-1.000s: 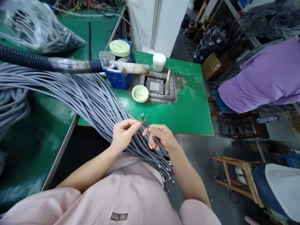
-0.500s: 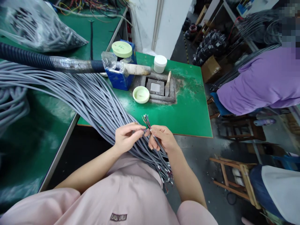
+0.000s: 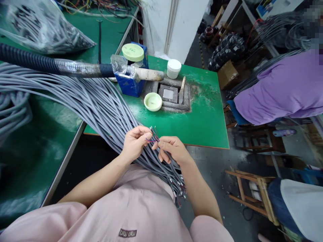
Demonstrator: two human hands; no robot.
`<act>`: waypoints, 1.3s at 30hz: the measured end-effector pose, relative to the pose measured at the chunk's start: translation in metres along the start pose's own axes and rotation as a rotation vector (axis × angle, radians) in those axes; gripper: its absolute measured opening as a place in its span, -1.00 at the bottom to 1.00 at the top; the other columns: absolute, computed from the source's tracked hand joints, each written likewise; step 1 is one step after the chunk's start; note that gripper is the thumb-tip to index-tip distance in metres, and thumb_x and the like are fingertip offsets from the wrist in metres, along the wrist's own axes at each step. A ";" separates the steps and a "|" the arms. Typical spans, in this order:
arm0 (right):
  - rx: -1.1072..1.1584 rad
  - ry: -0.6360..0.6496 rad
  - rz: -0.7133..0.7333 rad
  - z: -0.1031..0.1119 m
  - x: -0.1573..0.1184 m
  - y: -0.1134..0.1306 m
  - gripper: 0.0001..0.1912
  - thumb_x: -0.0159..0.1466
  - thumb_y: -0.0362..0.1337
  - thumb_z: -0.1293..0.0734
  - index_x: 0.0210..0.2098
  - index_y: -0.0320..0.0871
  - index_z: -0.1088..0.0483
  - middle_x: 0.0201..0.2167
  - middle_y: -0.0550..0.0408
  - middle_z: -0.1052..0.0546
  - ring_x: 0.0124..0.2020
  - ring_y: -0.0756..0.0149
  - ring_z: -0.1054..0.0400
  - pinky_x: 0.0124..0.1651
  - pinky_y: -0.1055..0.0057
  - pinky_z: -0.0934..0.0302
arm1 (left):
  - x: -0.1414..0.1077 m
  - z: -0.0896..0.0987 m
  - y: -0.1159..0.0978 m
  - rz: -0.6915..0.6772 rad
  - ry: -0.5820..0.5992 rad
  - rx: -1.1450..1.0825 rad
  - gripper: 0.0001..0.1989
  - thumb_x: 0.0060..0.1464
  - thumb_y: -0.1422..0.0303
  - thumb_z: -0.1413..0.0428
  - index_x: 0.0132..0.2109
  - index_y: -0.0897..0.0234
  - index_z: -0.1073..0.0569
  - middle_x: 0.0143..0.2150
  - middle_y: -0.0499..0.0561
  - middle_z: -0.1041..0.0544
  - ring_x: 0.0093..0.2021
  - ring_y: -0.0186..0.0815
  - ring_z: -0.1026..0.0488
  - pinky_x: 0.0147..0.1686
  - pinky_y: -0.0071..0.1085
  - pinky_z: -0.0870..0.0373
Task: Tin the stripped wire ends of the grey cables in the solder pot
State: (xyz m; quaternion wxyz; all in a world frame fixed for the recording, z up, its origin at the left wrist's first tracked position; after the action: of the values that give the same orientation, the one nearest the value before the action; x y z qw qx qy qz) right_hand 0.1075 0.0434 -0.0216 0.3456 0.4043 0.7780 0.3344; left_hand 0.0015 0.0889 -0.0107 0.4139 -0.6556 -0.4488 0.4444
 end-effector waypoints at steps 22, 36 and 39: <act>-0.869 -0.329 0.351 -0.004 0.001 0.076 -0.81 0.27 -0.17 -0.31 -0.37 -0.16 -0.40 -0.49 0.17 -0.39 -0.48 0.44 -0.25 -0.40 0.49 -0.17 | -0.005 -0.010 0.015 0.111 -0.028 -0.249 -0.70 -0.16 0.18 -0.31 -0.38 0.30 -0.46 -0.62 -0.15 -0.38 -0.63 -0.54 -0.24 -0.62 -0.61 -0.17; -1.372 -0.307 0.336 0.033 0.111 0.132 -0.87 0.11 -0.34 -0.37 -0.54 -0.25 -0.43 -0.53 0.19 -0.27 -0.51 0.47 -0.13 -0.40 0.44 0.02 | 0.027 0.041 -0.043 -0.458 -0.144 0.557 -0.80 0.02 0.33 -0.18 -0.17 0.27 -0.53 -0.49 -0.10 -0.45 -0.51 -0.45 -0.33 -0.38 -0.50 -0.26; -1.592 -0.250 0.251 0.035 0.140 0.122 -0.87 0.12 -0.36 -0.35 -0.54 -0.27 -0.45 -0.53 0.16 -0.28 -0.45 0.42 -0.15 -0.34 0.42 0.02 | 0.027 0.033 -0.039 -0.530 -0.085 0.695 -0.81 0.06 0.34 -0.16 -0.15 0.27 -0.52 -0.49 -0.09 -0.47 -0.49 -0.42 -0.36 -0.33 -0.47 -0.27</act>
State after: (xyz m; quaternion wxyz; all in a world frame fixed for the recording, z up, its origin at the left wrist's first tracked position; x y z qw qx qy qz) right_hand 0.1235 0.2267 0.0200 0.5734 0.1561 0.2120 0.7758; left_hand -0.0333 0.1295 0.0117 0.6907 -0.3206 -0.4422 0.4739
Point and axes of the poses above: each hand's wrist, its own x-axis towards the middle knuckle, its own z-axis out of the back of the hand, y = z × x, the point moved 8 cm from there along x, towards the middle knuckle
